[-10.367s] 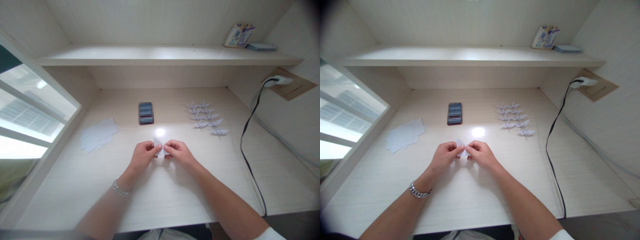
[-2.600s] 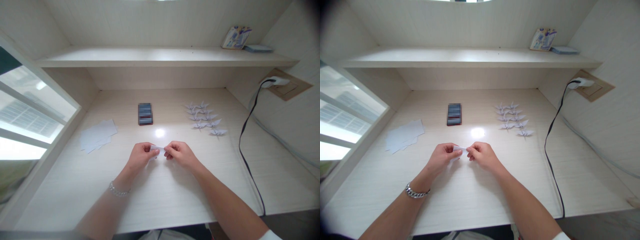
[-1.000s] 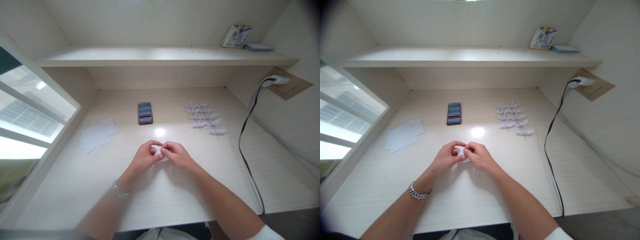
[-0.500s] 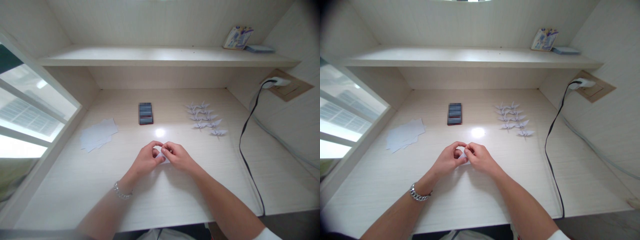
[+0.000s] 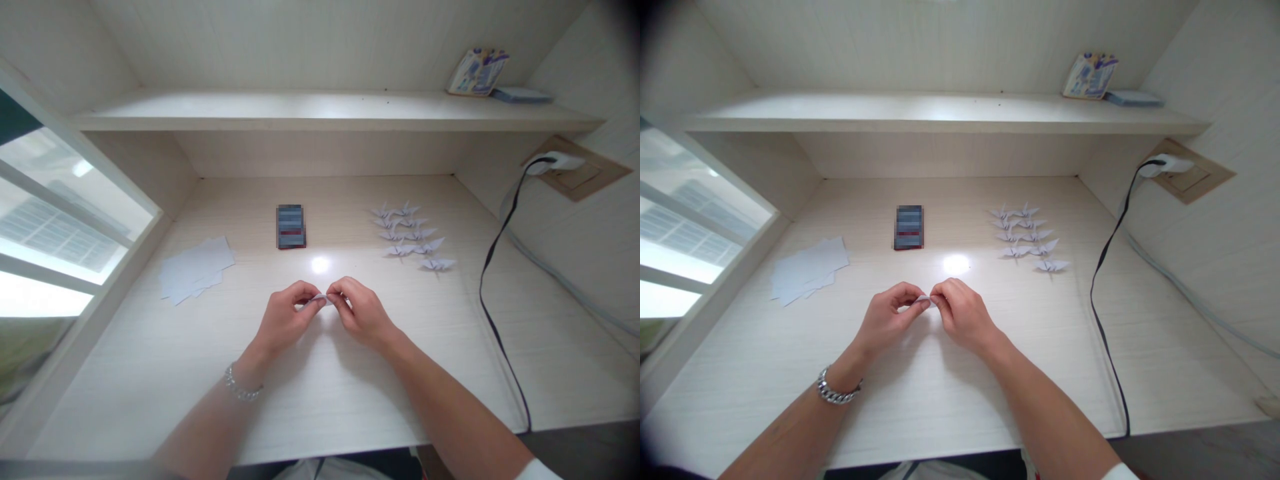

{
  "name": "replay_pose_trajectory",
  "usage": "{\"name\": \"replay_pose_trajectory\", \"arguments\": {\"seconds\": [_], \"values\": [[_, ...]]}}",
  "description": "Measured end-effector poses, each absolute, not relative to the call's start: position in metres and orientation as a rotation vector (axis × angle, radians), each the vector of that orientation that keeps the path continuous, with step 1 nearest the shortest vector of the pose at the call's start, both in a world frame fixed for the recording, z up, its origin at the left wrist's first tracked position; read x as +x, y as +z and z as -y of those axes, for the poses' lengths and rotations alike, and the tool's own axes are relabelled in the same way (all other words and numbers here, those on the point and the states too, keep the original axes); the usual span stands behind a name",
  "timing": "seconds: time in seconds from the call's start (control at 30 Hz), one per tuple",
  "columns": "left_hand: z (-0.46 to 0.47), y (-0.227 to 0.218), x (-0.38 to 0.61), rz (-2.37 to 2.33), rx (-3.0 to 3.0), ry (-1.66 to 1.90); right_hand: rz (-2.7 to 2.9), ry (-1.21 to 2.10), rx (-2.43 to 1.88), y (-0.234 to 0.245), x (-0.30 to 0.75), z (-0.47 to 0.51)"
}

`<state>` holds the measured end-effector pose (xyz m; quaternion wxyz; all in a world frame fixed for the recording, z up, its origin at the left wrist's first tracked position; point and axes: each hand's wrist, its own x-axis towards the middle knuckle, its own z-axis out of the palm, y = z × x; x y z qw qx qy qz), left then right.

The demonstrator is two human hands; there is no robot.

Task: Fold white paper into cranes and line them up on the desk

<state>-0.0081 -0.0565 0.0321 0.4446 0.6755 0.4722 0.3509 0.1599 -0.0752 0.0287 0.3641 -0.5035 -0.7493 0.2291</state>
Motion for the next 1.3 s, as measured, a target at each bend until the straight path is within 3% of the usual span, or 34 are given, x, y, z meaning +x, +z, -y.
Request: {"name": "replay_pose_trajectory", "arguments": {"seconds": [0.57,0.9,1.3], "values": [[0.056,0.034,-0.011,-1.155,1.766,0.97,2.041,0.485,-1.305,0.032,0.16,0.078],[0.052,0.03,-0.011,-1.1,1.592,0.807,1.946,0.768,-1.443,0.035,0.156,0.078],[0.034,0.022,-0.033,-1.15,1.113,1.074,1.696,1.063,-1.461,0.034,0.18,0.07]]}}
